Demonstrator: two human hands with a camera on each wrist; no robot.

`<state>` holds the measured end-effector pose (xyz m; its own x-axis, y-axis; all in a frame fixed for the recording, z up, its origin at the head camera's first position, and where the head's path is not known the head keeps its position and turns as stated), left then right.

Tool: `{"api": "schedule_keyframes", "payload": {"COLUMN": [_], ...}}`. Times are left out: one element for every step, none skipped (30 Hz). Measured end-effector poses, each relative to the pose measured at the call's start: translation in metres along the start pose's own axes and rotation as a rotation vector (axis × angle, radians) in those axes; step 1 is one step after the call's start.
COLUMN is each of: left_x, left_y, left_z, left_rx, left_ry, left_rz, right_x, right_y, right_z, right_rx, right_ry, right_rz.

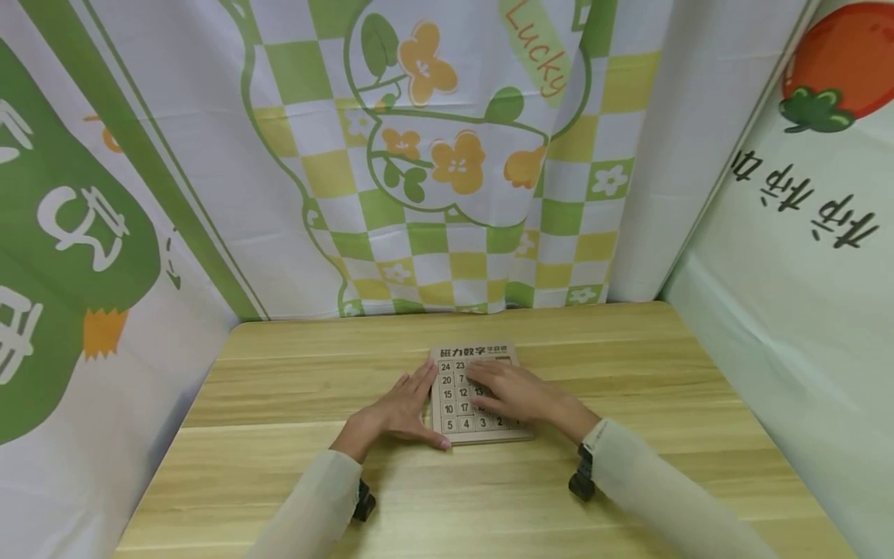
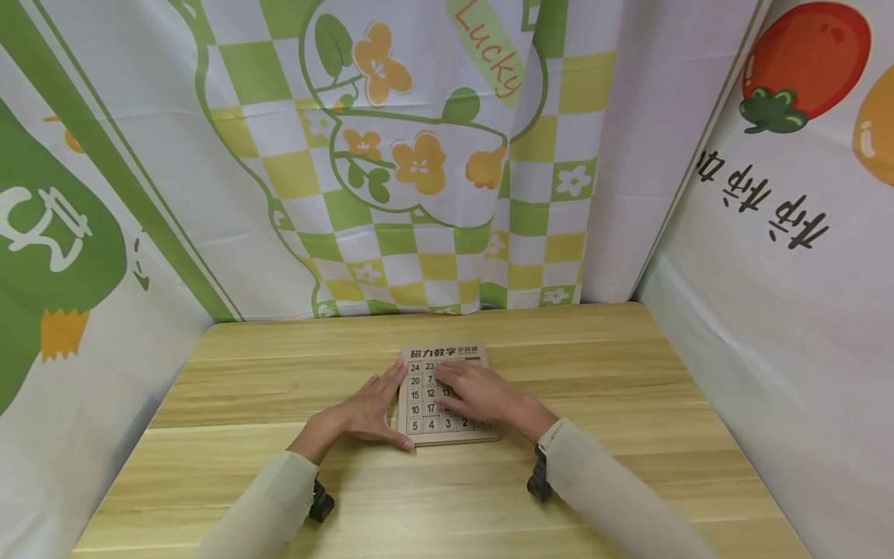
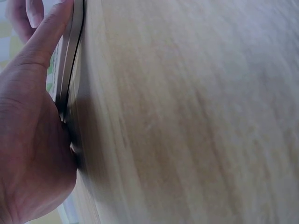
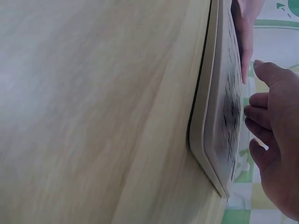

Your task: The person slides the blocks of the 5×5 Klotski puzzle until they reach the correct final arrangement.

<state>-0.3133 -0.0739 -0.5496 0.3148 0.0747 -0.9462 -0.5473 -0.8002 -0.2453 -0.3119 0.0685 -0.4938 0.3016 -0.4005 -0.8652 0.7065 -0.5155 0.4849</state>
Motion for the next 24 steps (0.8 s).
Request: {"api": "schedule_keyframes", "payload": {"left_x": [0.0, 0.001, 0.001, 0.001, 0.001, 0.002, 0.002, 0.002, 0.003, 0.006, 0.008, 0.011, 0.013, 0.016, 0.02, 0.021, 0.022, 0.023, 0.023, 0.023, 0.023, 0.022, 0.021, 0.021], "left_y": [0.0, 0.0, 0.0, 0.0, 0.0, 0.0, 0.0, 0.0, 0.002, 0.004, 0.006, 0.009, 0.011, 0.014, 0.017, 0.018, 0.019, 0.02, 0.021, 0.021, 0.02, 0.019, 0.018, 0.018], "left_z": [0.0, 0.0, 0.0, 0.0, 0.0, 0.0, 0.0, 0.0, 0.001, 0.003, 0.004, 0.006, 0.008, 0.01, 0.012, 0.013, 0.014, 0.015, 0.015, 0.015, 0.015, 0.014, 0.013, 0.013], "left_rx": [-0.003, -0.006, -0.008, -0.008, -0.007, -0.006, -0.004, 0.001, 0.002, 0.003, 0.005, 0.006, 0.008, 0.009, 0.008, 0.011, 0.014, 0.015, 0.017, 0.02, 0.02, 0.022, 0.027, 0.03], "left_ry": [0.004, 0.007, 0.009, 0.009, 0.011, 0.013, 0.012, 0.009, 0.008, 0.008, 0.008, 0.006, 0.001, 0.001, 0.001, -0.002, -0.006, -0.009, -0.013, -0.015, -0.017, -0.019, -0.025, -0.028], "left_rz": [-0.002, -0.003, -0.003, -0.002, 0.0, -0.002, -0.008, -0.016, -0.019, -0.025, -0.032, -0.039, -0.044, -0.045, -0.044, -0.049, -0.053, -0.056, -0.06, -0.061, -0.06, -0.061, -0.056, -0.048], "right_x": [0.002, 0.004, 0.006, 0.008, 0.01, 0.012, 0.014, 0.015, 0.016, 0.017, 0.018, 0.018, 0.019, 0.019, 0.02, 0.02, 0.021, 0.022, 0.022, 0.023, 0.023, 0.023, 0.024, 0.024], "right_y": [-0.001, -0.001, -0.001, -0.002, -0.002, -0.002, -0.003, -0.002, -0.002, -0.002, -0.001, -0.001, -0.001, -0.001, -0.002, -0.003, -0.003, -0.004, -0.005, -0.006, -0.006, -0.007, -0.007, -0.008], "right_z": [0.002, 0.004, 0.006, 0.007, 0.009, 0.01, 0.011, 0.012, 0.013, 0.014, 0.016, 0.017, 0.018, 0.019, 0.02, 0.02, 0.021, 0.021, 0.021, 0.022, 0.022, 0.021, 0.021, 0.021], "right_rx": [0.003, 0.004, 0.007, 0.01, 0.013, 0.016, 0.021, 0.022, 0.027, 0.032, 0.034, 0.038, 0.041, 0.043, 0.049, 0.05, 0.05, 0.051, 0.05, 0.05, 0.05, 0.05, 0.049, 0.047], "right_ry": [0.006, 0.012, 0.02, 0.027, 0.035, 0.042, 0.047, 0.049, 0.052, 0.054, 0.056, 0.058, 0.06, 0.06, 0.064, 0.064, 0.064, 0.063, 0.063, 0.062, 0.061, 0.059, 0.057, 0.054], "right_rz": [0.006, 0.011, 0.017, 0.022, 0.029, 0.028, 0.029, 0.03, 0.03, 0.031, 0.027, 0.026, 0.025, 0.024, 0.02, 0.014, 0.008, 0.006, 0.003, 0.0, 0.001, 0.003, 0.003, 0.004]}}
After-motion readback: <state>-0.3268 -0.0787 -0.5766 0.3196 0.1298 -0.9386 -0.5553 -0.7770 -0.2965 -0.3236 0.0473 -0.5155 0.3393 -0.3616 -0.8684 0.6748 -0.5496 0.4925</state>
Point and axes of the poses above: each hand's wrist, its own z-axis towards the middle knuckle, its own x-axis out of the palm, y = z × x, the point moved 10 cm from there along z, towards the middle knuckle, and after that the axes turned 11 degrees about z, right-handed, at the moved point
